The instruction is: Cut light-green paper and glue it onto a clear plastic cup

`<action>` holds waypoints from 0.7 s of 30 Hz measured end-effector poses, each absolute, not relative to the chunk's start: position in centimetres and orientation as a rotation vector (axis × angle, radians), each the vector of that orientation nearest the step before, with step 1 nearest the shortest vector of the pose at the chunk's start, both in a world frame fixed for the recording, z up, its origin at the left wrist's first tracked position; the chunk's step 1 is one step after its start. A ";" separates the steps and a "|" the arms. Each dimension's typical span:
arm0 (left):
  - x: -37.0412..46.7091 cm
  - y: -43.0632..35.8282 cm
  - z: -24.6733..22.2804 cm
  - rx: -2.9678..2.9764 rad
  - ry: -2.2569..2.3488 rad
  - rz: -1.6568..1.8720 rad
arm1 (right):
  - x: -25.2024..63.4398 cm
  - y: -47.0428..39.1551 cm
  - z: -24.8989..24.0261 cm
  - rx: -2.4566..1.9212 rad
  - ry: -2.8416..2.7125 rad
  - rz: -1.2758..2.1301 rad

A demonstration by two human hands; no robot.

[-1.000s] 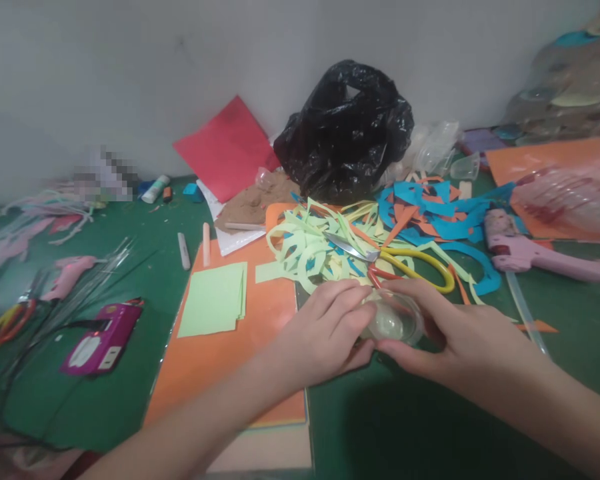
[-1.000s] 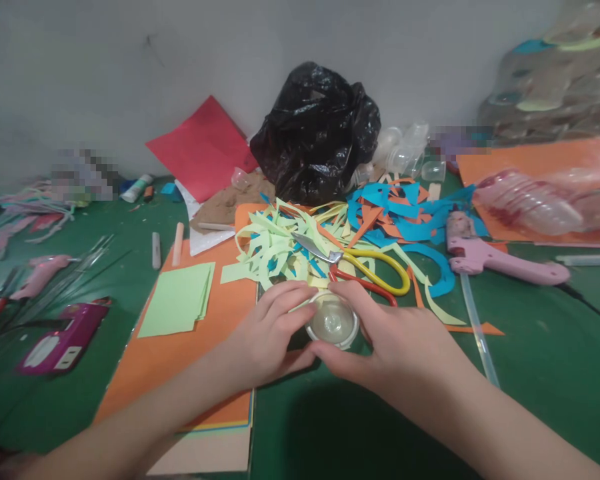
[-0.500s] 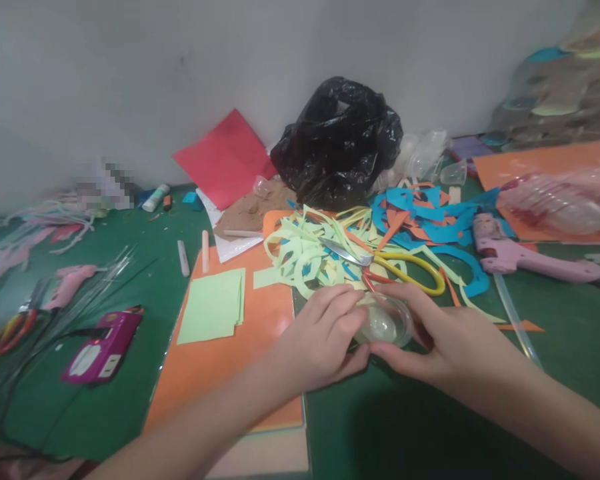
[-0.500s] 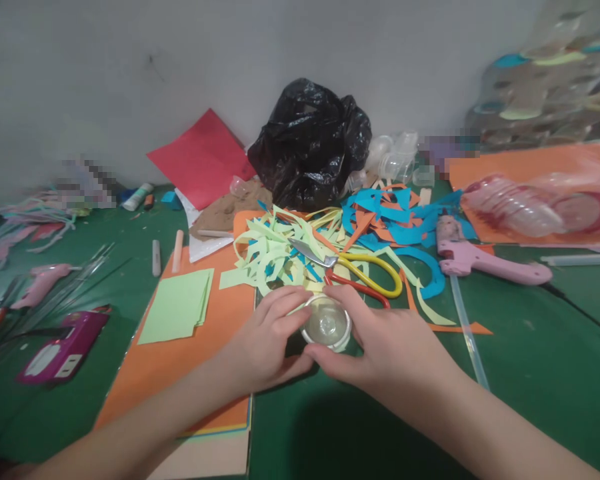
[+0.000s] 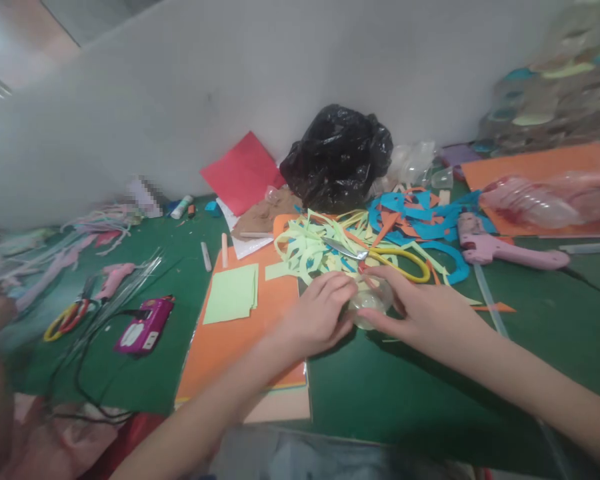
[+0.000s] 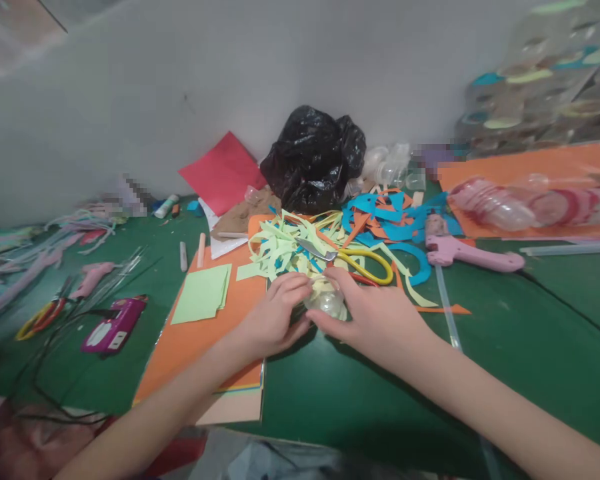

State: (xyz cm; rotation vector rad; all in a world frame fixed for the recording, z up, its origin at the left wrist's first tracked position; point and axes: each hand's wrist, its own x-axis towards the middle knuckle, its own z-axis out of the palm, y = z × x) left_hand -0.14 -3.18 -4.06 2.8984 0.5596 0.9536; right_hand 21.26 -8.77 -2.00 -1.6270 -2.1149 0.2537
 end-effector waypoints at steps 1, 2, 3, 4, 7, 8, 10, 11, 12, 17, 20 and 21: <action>-0.2 -3.3 -4.0 2.916 0.597 0.895 | 21.2 -8.7 -1.8 -1.639 -2.127 0.291; -0.4 -3.6 -3.8 2.926 0.657 0.829 | 21.2 -8.6 -1.6 -1.647 -2.136 0.323; -0.7 -4.0 -3.6 2.923 0.737 0.766 | 21.2 -8.6 -1.4 -1.652 -2.145 0.345; -1.2 -4.5 -3.4 2.898 0.852 0.715 | 21.2 -8.6 -1.2 -1.654 -2.154 0.358; -3.7 -6.1 -2.6 2.751 1.232 0.821 | 21.2 -8.6 -0.6 -1.665 -2.178 0.375; -4.9 -6.6 -2.4 2.696 1.354 0.892 | 21.1 -8.6 -0.5 -1.671 -2.187 0.377; -7.6 -7.1 -2.4 2.589 1.638 1.031 | 21.0 -8.7 -0.2 -1.682 -2.203 0.379; -9.0 -7.2 -2.7 2.542 1.795 1.054 | 20.9 -8.7 -0.1 -1.691 -2.210 0.376; -10.3 -7.1 -3.0 2.489 1.941 1.043 | 20.8 -8.8 0.0 -1.704 -2.217 0.368; -13.7 -6.1 -5.0 2.319 2.224 0.893 | 20.7 -8.9 0.3 -1.745 -2.245 0.374; -13.4 -6.0 -5.3 2.280 2.202 0.769 | 20.9 -8.8 0.1 -1.696 -2.243 0.437; -13.2 -6.1 -5.2 2.267 2.189 0.745 | 21.0 -8.7 -0.1 -1.680 -2.241 0.460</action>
